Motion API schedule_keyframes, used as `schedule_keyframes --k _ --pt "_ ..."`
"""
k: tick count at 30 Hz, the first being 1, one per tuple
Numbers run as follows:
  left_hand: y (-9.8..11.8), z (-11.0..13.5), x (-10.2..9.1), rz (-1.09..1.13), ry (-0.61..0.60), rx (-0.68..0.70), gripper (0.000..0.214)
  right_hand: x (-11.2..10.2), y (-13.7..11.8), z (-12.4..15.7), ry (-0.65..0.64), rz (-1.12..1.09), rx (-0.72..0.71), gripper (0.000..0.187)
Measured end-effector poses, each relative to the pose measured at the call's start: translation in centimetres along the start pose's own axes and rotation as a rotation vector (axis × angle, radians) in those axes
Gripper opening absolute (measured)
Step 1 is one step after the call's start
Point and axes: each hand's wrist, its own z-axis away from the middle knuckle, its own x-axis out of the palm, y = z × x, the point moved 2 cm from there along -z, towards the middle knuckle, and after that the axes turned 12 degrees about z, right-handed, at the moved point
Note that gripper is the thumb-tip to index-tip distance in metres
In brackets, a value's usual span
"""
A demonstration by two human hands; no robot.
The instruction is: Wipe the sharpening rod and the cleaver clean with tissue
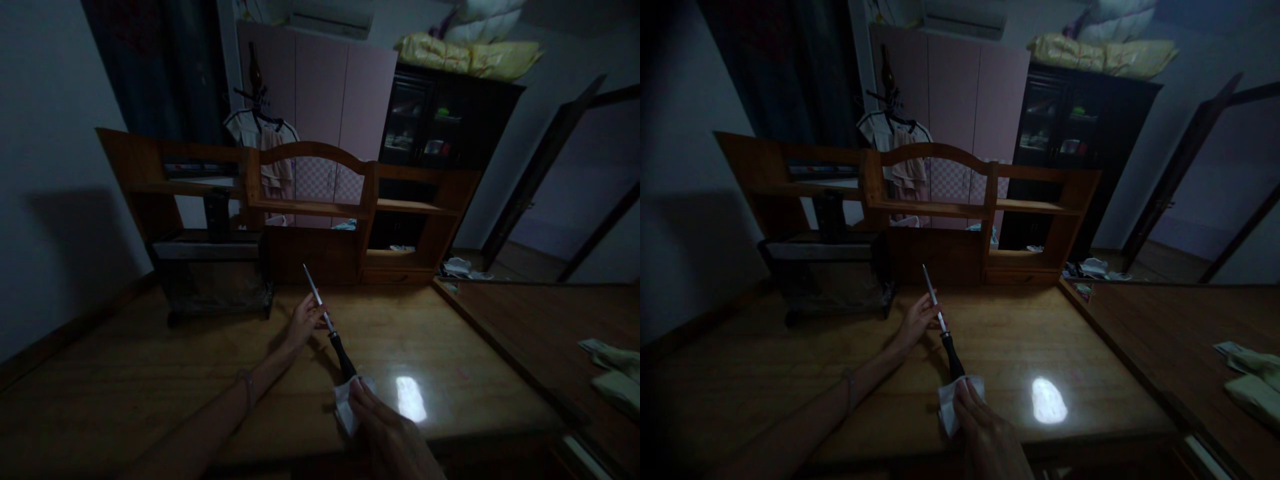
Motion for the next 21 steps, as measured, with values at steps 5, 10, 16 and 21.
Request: schedule_keyframes --k 5,10,16,21 --pt "0.0 0.0 0.2 0.027 -0.03 -0.004 0.05 -0.2 0.3 0.2 0.057 -0.034 0.066 0.061" --pt "-0.4 0.0 0.3 0.101 -0.078 -0.085 0.046 -0.8 -0.1 -1.7 0.153 -0.085 0.207 0.062" --pt "-0.3 0.1 0.4 0.212 -0.107 -0.139 0.052 -0.1 -1.3 -5.4 0.144 -0.12 0.259 0.06" --pt "0.2 0.4 0.6 0.291 -0.136 -0.137 0.051 0.5 -1.6 -6.7 0.152 -0.14 0.265 0.058"
